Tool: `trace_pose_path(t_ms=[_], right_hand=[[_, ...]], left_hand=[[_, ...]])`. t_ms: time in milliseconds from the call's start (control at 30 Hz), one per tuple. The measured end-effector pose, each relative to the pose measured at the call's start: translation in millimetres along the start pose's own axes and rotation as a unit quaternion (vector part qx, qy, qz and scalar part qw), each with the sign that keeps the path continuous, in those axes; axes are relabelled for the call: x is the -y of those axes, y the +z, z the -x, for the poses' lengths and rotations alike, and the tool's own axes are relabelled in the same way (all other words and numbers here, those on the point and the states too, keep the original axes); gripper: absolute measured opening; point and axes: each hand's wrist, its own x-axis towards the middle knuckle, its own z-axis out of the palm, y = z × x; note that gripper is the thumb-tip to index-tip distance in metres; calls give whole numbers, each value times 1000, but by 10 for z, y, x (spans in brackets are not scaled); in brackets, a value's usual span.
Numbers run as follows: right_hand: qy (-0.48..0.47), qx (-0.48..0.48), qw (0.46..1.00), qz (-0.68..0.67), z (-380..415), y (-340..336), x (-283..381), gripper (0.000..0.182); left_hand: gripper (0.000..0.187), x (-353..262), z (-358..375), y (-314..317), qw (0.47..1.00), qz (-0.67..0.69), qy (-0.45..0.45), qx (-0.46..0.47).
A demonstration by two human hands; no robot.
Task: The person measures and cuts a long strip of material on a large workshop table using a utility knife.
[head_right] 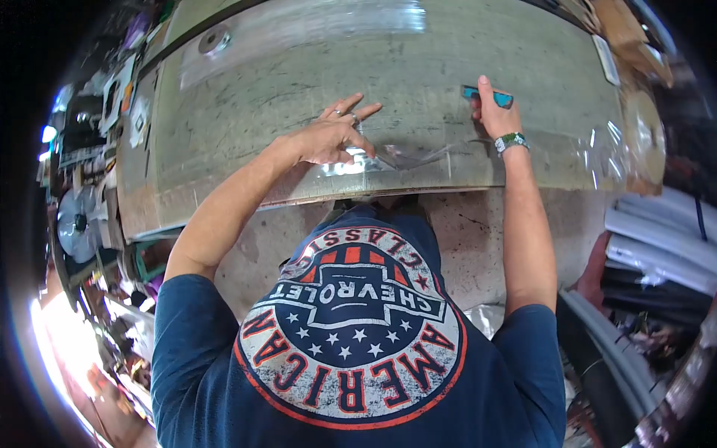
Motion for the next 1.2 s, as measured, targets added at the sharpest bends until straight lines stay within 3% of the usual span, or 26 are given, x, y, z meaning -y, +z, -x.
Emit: trace_pose_path(t_ms=[67,167,333,500,1200], right_hand=[[50,18,995,-86,292,-18,-39,60],[-21,32,994,-106,1347,1,358,55],[-92,66,985,-134,2421,832,416,30],[-206,20,978,-18,2323,1328,363,27],[-209,0,978,-16,2055,1602,153,27]], left_hand=[[54,51,-4,23,1000,9,-2,3],[53,90,-2,34,1000,12,6,1],[54,168,-19,107,1000,20,19,-8],[56,146,7,73,1000,15,18,-3],[57,139,-3,99,1000,11,4,-1]])
